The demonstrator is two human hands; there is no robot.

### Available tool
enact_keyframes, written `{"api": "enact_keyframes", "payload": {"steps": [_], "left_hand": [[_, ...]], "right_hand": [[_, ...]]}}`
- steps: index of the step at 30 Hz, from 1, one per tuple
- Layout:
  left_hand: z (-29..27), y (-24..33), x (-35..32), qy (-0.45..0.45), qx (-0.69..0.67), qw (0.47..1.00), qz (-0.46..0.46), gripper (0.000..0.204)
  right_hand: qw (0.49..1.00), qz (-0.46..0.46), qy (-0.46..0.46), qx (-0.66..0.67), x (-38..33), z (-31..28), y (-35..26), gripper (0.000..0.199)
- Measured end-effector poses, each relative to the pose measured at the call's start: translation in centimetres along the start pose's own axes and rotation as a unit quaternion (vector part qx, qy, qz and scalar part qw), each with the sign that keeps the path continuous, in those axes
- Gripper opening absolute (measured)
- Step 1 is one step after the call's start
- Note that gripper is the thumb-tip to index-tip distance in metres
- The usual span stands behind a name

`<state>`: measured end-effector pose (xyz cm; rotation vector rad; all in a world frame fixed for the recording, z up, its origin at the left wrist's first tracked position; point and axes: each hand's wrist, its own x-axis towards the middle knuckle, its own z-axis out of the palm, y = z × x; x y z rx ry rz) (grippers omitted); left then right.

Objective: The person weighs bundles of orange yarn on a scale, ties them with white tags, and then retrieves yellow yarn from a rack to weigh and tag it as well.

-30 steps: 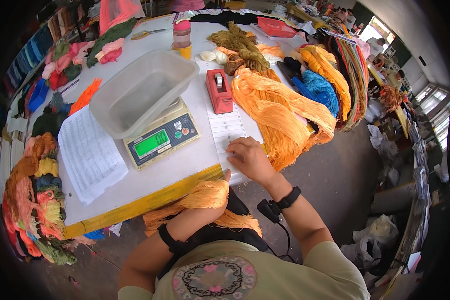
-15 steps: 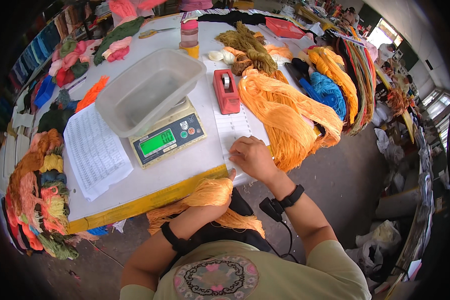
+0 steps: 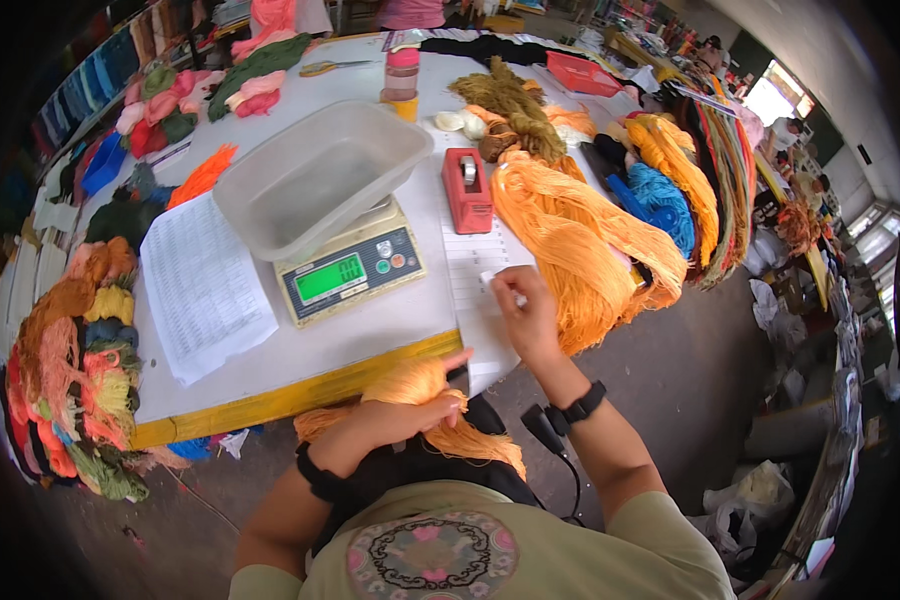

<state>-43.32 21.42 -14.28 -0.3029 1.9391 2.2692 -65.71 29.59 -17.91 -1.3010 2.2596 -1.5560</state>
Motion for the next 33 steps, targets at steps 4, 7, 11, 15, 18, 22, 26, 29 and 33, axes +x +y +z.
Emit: {"api": "enact_keyframes", "payload": {"steps": [4,7,11,15,18,22,26,29,33], "left_hand": [[-0.7,2.5,-4.4,0.035,-0.206,0.975,0.07,0.068],[-0.5,3.5,-5.5,-0.006,-0.289,0.945,0.152,0.07],[-0.4,4.7,-7.7,0.033,-0.208,0.969,0.131,0.07],[-0.1,5.6,-9.5,0.134,-0.072,0.98,0.129,0.07],[-0.2,4.9,-9.9,0.175,-0.019,0.971,0.161,0.072],[0.2,4.6,-9.6,0.228,0.042,0.935,0.269,0.069],[-0.4,2.8,-9.5,0.312,0.322,0.839,0.308,0.052],[-0.1,2.8,-9.8,0.323,0.3,0.852,0.283,0.04],[-0.9,3.4,-10.6,0.275,0.395,0.844,0.235,0.031]], "right_hand": [[0.955,-0.295,-0.021,0.009,-1.6,-1.9,-8.4,0.013],[0.898,-0.434,-0.063,0.034,-2.2,-1.1,-11.7,0.022],[0.886,-0.456,-0.061,0.059,-2.4,0.6,-12.8,0.028],[0.944,-0.286,-0.121,0.111,-3.4,1.5,-13.9,0.037],[0.9,-0.065,-0.339,0.267,-4.7,1.2,-15.6,0.035],[0.856,0.019,-0.454,0.246,-4.1,0.7,-17.0,0.034],[0.851,0.101,-0.44,0.268,-4.1,0.5,-17.4,0.04],[0.87,0.12,-0.407,0.251,-4.2,0.6,-18.5,0.045],[0.873,0.124,-0.413,0.229,-4.1,0.8,-19.1,0.049]]}}
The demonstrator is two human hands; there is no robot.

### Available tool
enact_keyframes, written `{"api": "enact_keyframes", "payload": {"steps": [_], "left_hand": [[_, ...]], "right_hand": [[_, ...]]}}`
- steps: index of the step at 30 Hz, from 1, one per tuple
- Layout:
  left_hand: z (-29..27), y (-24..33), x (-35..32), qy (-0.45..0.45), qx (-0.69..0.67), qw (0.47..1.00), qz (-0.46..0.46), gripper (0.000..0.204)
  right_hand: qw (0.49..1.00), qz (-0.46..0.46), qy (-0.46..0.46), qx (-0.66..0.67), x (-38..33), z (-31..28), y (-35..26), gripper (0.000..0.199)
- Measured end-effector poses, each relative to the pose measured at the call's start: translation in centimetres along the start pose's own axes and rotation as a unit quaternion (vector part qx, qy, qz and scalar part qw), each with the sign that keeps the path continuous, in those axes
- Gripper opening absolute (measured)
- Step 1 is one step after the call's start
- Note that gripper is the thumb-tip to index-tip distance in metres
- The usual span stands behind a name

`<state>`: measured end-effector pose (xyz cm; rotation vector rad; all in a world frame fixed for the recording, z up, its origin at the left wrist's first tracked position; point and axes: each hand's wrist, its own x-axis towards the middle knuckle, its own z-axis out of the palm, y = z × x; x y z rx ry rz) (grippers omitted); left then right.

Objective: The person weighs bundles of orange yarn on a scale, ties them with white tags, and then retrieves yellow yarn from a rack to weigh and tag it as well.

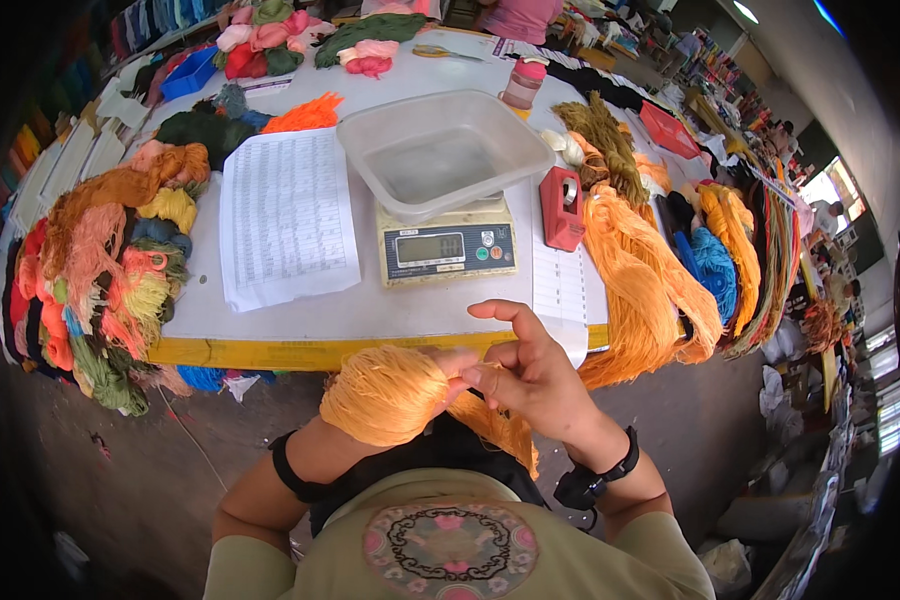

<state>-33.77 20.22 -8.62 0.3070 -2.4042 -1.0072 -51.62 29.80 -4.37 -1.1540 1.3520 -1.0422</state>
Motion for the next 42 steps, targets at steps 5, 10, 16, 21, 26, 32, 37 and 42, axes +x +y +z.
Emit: {"api": "enact_keyframes", "payload": {"steps": [5,10,16,21,26,32,37,42], "left_hand": [[0.5,0.6,0.0,0.08,-0.041,0.996,-0.021,0.015],[-0.1,0.7,0.8,-0.015,-0.077,0.989,-0.125,0.018],[0.2,-0.2,0.7,-0.015,-0.14,0.986,-0.093,0.024],[-0.2,0.0,0.4,-0.153,-0.492,0.787,-0.34,0.036],[-0.9,1.9,1.0,-0.155,-0.491,0.792,-0.327,0.035],[1.0,1.7,-0.1,0.014,-0.399,0.9,-0.176,0.021],[1.8,1.5,0.0,0.039,-0.373,0.904,-0.207,0.016],[0.5,1.0,-1.4,0.033,-0.315,0.936,-0.152,0.012]], "right_hand": [[0.992,-0.08,0.012,-0.097,0.1,-0.3,1.1,0.03],[0.992,-0.109,-0.02,-0.056,0.4,-1.0,1.2,0.018],[0.99,-0.112,-0.079,-0.023,0.6,-1.9,2.0,0.014],[0.986,-0.125,-0.106,-0.043,0.2,-2.5,1.4,0.014],[0.988,-0.137,-0.077,-0.007,-0.5,-1.7,2.1,0.018],[0.992,-0.117,0.031,0.034,-1.0,-0.1,2.9,0.036],[0.993,-0.112,0.039,0.015,-1.6,0.0,3.1,0.041],[0.996,0.014,-0.067,0.048,-4.4,-2.6,5.1,0.028]]}}
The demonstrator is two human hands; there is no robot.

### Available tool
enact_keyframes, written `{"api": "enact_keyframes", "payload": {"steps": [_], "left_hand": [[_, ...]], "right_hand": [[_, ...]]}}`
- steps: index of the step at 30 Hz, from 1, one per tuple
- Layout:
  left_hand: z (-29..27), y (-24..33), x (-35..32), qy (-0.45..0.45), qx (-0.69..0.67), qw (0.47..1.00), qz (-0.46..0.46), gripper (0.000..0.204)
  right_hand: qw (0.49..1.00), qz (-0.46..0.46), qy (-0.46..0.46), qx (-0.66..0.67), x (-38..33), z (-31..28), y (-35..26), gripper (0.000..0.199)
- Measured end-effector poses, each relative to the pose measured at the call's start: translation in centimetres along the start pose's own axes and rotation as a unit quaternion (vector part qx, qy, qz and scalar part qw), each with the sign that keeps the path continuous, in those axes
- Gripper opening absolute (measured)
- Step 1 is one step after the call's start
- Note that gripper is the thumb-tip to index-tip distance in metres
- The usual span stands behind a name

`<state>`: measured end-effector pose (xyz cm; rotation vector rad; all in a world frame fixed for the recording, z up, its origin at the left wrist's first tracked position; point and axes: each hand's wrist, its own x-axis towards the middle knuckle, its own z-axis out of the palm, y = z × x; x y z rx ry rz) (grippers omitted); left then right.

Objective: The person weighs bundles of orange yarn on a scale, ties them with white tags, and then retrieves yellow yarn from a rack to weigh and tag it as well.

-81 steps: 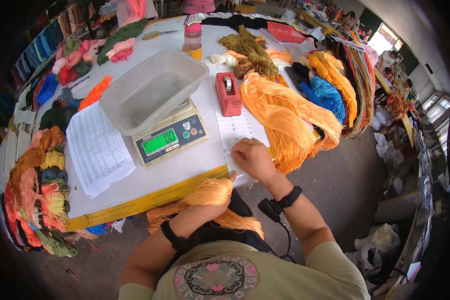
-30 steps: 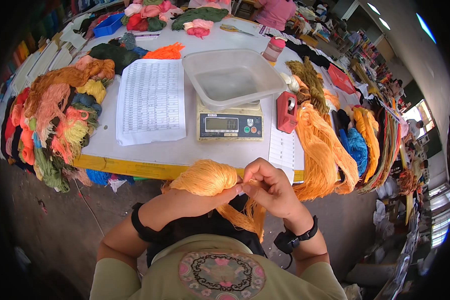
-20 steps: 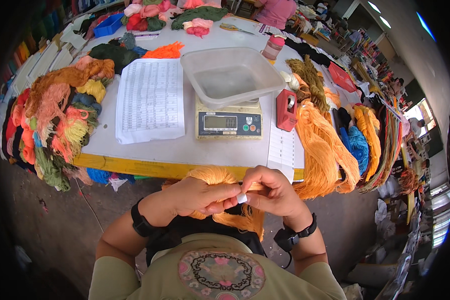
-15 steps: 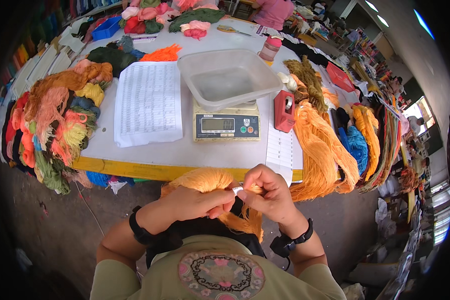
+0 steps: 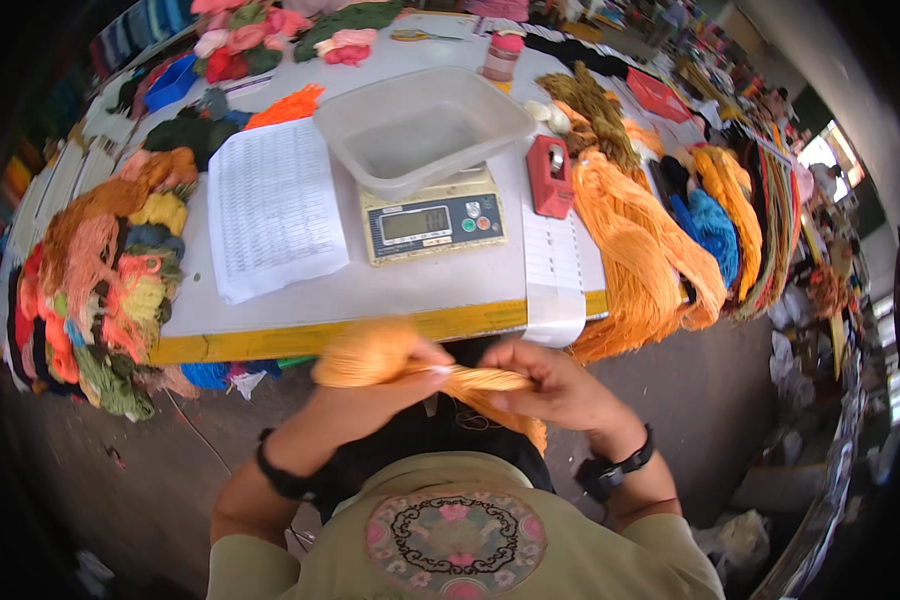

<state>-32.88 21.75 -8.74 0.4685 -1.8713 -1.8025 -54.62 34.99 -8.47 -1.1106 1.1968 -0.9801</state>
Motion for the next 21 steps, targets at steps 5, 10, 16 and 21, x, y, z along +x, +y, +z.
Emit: {"api": "enact_keyframes", "payload": {"steps": [5,10,16,21], "left_hand": [[-10.3,3.5,-10.1,0.09,-0.202,0.968,-0.12,0.054],[-20.3,5.6,-16.8,0.103,-0.051,0.984,-0.133,0.056],[-16.7,6.5,-12.6,0.23,0.139,0.96,-0.077,0.065],[-9.6,10.3,-5.4,0.101,0.005,0.993,0.054,0.136]], "right_hand": [[0.991,0.106,-0.059,-0.051,-8.4,-8.4,3.7,0.025],[0.96,0.278,-0.017,-0.008,-12.3,-11.4,7.3,0.04],[0.82,0.056,-0.064,-0.566,-9.2,-9.1,9.4,0.026],[0.929,-0.21,-0.02,-0.302,3.0,3.3,-3.5,0.035]]}}
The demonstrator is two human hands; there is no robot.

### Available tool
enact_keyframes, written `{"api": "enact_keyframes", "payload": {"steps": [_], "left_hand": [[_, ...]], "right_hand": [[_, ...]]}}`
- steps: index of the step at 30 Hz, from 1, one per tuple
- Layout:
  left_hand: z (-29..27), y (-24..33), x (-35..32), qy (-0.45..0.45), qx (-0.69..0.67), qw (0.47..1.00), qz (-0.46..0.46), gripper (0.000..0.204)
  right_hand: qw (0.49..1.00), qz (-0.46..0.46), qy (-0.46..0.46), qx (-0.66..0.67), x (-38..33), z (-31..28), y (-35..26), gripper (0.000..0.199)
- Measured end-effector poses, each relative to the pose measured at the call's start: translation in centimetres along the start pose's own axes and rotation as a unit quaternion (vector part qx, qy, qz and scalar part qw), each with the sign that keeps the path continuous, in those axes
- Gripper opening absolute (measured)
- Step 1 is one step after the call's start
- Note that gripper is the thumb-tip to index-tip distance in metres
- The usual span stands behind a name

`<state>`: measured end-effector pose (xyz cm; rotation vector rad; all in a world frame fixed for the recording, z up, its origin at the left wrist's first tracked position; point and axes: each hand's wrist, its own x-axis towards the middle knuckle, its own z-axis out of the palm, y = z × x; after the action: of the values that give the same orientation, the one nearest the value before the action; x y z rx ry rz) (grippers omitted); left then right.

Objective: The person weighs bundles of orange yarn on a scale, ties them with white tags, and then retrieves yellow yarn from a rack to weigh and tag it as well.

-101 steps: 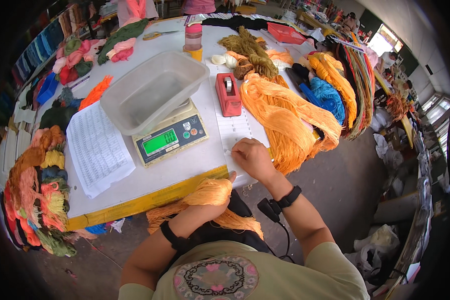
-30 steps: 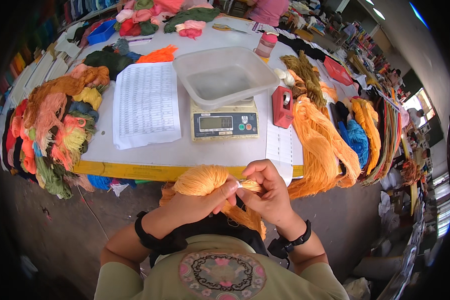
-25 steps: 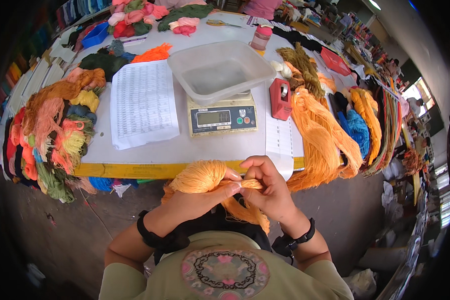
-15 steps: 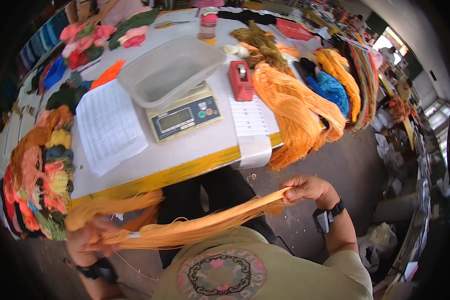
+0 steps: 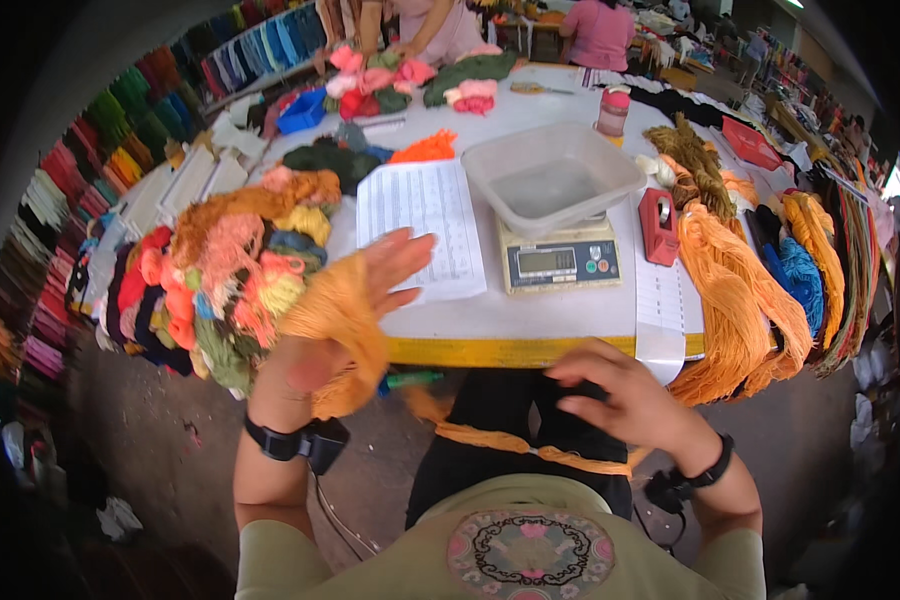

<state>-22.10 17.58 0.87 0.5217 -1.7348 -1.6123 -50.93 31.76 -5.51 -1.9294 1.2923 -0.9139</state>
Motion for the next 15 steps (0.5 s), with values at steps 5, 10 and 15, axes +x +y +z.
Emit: {"api": "enact_keyframes", "payload": {"steps": [5,10,15], "left_hand": [[2.4,2.0,2.1,-0.119,0.028,0.991,0.049,0.101],[0.6,-0.4,2.6,-0.142,-0.08,0.987,0.015,0.091],[2.3,-2.0,2.7,-0.072,-0.121,0.99,0.0,0.075]], "right_hand": [[0.987,-0.073,0.063,0.129,9.3,3.6,-5.8,0.038],[0.969,0.016,-0.024,0.244,9.9,2.0,-3.4,0.02],[0.954,0.009,0.043,0.296,9.7,1.2,-2.0,0.015]]}}
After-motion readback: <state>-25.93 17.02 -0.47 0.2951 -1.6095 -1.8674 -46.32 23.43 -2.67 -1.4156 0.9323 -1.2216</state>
